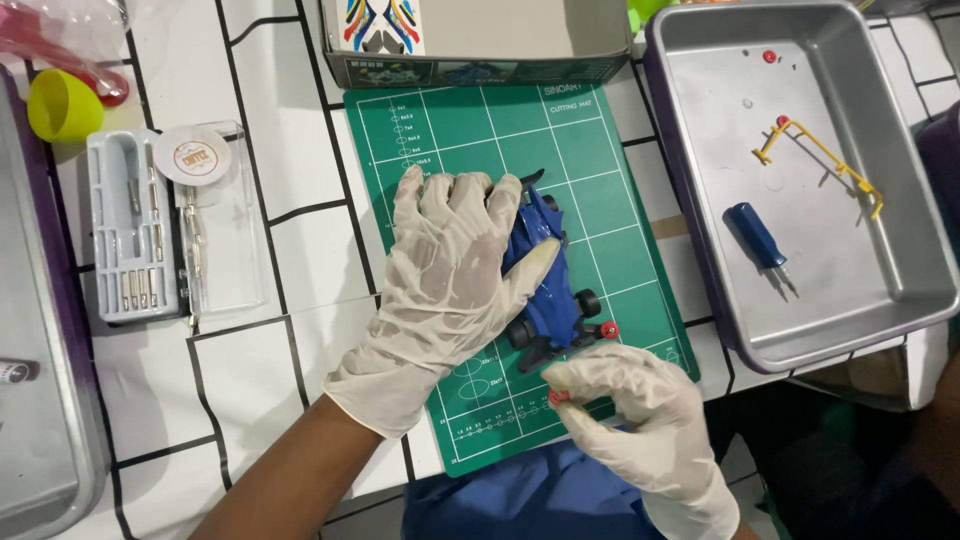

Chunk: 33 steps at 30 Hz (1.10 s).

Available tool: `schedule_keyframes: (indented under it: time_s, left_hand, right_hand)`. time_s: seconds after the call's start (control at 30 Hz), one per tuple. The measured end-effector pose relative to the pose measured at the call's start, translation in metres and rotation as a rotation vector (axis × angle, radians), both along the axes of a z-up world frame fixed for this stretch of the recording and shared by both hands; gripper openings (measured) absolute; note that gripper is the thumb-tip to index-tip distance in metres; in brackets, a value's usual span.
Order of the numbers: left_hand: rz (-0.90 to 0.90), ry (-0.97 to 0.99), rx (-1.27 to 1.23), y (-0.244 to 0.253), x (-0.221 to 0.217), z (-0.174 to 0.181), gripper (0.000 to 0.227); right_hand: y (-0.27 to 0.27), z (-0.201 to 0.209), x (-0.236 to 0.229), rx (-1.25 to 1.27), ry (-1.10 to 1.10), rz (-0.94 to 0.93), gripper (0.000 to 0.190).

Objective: The person assembles a blue toy car on a green cutting mat. They attach the wheels to the car's body and use a screwdriver to tighten the screws, securing the wheels in place.

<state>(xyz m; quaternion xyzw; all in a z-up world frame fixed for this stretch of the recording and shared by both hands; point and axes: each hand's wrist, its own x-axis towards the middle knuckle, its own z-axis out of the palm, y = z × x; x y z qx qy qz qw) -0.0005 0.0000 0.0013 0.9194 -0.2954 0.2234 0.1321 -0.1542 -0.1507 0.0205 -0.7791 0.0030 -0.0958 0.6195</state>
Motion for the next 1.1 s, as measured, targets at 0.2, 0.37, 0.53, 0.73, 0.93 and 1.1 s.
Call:
schedule_keyframes:
  time_s: [0.2,0.37,0.53,0.73,0.93,1.1]
  left_hand:
    - [0.002,-0.026,-0.029,0.001,0.000,0.001,0.063]
    - [0.007,-0.046,-0.024,0.002,0.000,0.004,0.063]
    - [0.024,-0.009,0.010,0.000,0.001,0.003,0.065]
    - [0.019,0.021,0.037,-0.001,0.002,0.002,0.068]
    - [0.014,0.048,0.043,-0.002,0.002,0.002,0.069]
    - [0.033,0.046,0.090,-0.001,0.001,0.003,0.070]
  right_hand:
    - [0.010,-0.004,0.009,-0.179,-0.034,0.019,0.018]
    - [0.014,-0.003,0.011,-0.229,-0.025,-0.008,0.023]
    - [0.017,-0.008,0.012,-0.363,-0.103,-0.037,0.024]
    - [0.025,-0.008,0.011,-0.439,-0.129,-0.117,0.020]
    - [0.029,-0.012,0.012,-0.457,-0.190,-0.110,0.025]
    - [0.029,-0.010,0.014,-0.476,-0.157,-0.120,0.026]
